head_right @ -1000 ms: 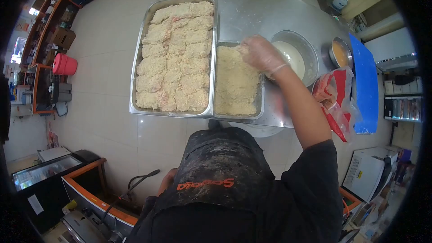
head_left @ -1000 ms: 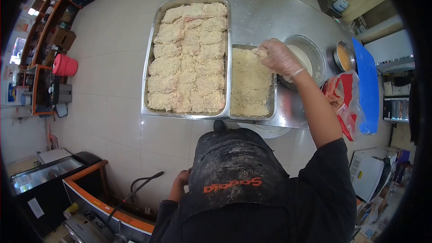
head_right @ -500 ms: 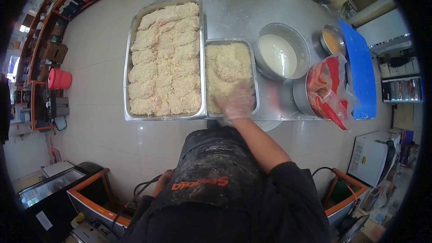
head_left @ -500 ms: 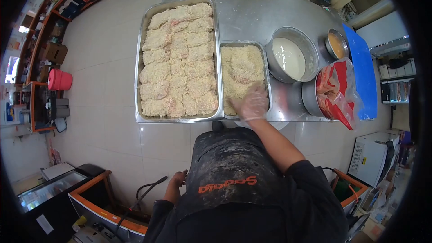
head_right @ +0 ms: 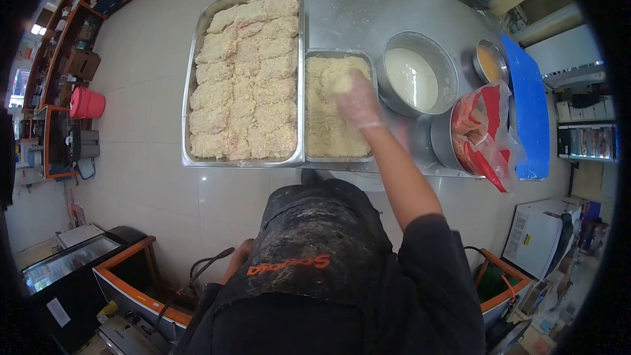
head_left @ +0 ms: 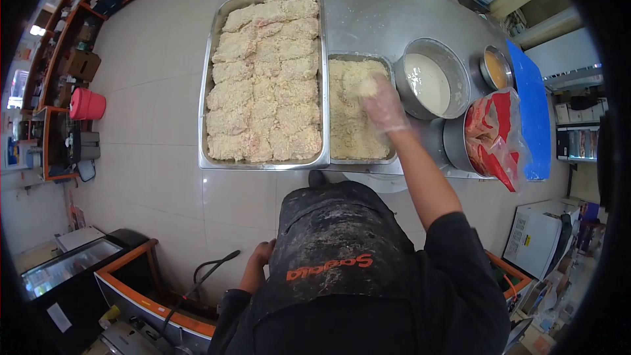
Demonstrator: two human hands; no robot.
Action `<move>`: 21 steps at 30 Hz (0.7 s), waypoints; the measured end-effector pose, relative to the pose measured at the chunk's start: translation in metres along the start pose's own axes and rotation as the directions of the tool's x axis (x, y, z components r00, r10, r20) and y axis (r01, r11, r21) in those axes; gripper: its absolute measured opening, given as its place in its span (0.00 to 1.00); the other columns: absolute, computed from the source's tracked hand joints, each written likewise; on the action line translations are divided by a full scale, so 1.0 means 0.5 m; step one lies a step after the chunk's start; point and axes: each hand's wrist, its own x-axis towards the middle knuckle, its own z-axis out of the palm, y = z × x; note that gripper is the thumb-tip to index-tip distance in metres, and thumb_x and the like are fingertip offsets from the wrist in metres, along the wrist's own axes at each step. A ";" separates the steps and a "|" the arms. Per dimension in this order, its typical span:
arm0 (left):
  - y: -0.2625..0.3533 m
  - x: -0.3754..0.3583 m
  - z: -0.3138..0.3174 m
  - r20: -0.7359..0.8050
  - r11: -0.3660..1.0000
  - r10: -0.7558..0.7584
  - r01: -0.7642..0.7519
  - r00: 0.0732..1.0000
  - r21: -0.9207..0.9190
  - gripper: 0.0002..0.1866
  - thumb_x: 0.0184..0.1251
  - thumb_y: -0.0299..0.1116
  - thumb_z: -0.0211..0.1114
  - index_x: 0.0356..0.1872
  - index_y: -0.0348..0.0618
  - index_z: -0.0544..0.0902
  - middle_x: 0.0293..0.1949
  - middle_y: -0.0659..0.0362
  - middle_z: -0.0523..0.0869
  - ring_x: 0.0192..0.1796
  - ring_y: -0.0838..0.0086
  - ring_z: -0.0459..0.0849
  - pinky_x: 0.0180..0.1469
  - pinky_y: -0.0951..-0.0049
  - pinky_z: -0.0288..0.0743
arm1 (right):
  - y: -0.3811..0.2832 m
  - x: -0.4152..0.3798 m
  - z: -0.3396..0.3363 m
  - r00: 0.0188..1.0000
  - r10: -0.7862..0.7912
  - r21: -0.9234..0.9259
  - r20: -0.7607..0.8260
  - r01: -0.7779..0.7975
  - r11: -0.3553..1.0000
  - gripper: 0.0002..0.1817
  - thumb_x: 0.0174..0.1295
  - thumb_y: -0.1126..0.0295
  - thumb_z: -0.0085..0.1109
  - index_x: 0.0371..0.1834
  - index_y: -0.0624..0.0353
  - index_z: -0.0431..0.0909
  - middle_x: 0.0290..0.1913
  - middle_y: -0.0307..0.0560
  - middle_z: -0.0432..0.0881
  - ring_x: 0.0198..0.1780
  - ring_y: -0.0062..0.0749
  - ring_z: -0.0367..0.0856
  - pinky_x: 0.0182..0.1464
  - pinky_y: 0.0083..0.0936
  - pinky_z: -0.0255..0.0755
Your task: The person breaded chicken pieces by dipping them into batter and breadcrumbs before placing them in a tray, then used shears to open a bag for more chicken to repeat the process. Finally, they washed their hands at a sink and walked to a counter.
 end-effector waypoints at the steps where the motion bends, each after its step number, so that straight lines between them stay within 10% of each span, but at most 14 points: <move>1: 0.002 -0.011 0.003 0.012 0.990 0.086 -0.087 0.996 0.108 0.33 0.74 0.57 0.51 0.47 0.28 0.83 0.32 0.49 0.86 0.26 0.62 0.82 0.25 0.62 0.74 | -0.006 0.023 -0.007 0.996 -0.091 -0.076 0.000 0.091 0.993 0.29 0.57 0.68 0.65 0.63 0.62 0.72 0.56 0.65 0.81 0.57 0.55 0.82 0.59 0.41 0.76; 4: -0.048 0.023 0.017 0.039 0.981 -0.194 0.195 0.980 -0.006 0.34 0.74 0.57 0.50 0.44 0.28 0.84 0.28 0.48 0.85 0.27 0.59 0.84 0.29 0.60 0.78 | -0.015 0.059 -0.012 0.959 -0.278 -0.296 0.051 0.280 0.913 0.31 0.62 0.64 0.61 0.68 0.62 0.69 0.62 0.67 0.77 0.65 0.51 0.77 0.66 0.37 0.71; 9: -0.110 0.044 0.047 0.041 0.995 -0.096 0.096 0.995 -0.004 0.32 0.74 0.56 0.51 0.45 0.30 0.84 0.29 0.46 0.86 0.29 0.59 0.87 0.29 0.59 0.79 | 0.040 -0.040 0.037 0.834 -0.502 -0.673 0.228 0.508 0.538 0.35 0.70 0.55 0.51 0.73 0.71 0.63 0.70 0.69 0.70 0.76 0.56 0.63 0.80 0.42 0.51; 15: -0.147 0.045 0.110 0.111 0.995 0.011 -0.021 0.994 0.096 0.21 0.72 0.45 0.57 0.60 0.47 0.80 0.31 0.45 0.86 0.27 0.58 0.86 0.28 0.60 0.82 | -0.068 -0.022 -0.019 0.854 -0.158 -0.533 0.495 0.442 0.722 0.44 0.69 0.46 0.48 0.76 0.75 0.57 0.78 0.68 0.58 0.81 0.57 0.51 0.82 0.44 0.44; 17: -0.137 0.090 0.119 0.185 0.979 -0.192 0.174 0.964 0.109 0.21 0.71 0.45 0.58 0.60 0.47 0.80 0.31 0.44 0.86 0.26 0.58 0.86 0.27 0.60 0.82 | -0.041 0.008 0.022 0.840 -0.257 -0.559 0.478 0.516 0.649 0.42 0.69 0.47 0.47 0.75 0.74 0.60 0.78 0.67 0.58 0.80 0.56 0.52 0.82 0.43 0.43; 21: -0.149 0.100 0.093 0.133 0.998 0.002 -0.010 0.991 0.061 0.31 0.73 0.55 0.53 0.54 0.33 0.82 0.36 0.46 0.88 0.28 0.59 0.85 0.29 0.58 0.79 | -0.018 0.026 0.049 0.818 -0.319 -0.543 0.479 0.562 0.625 0.45 0.66 0.47 0.50 0.76 0.74 0.58 0.78 0.68 0.57 0.80 0.59 0.54 0.82 0.43 0.44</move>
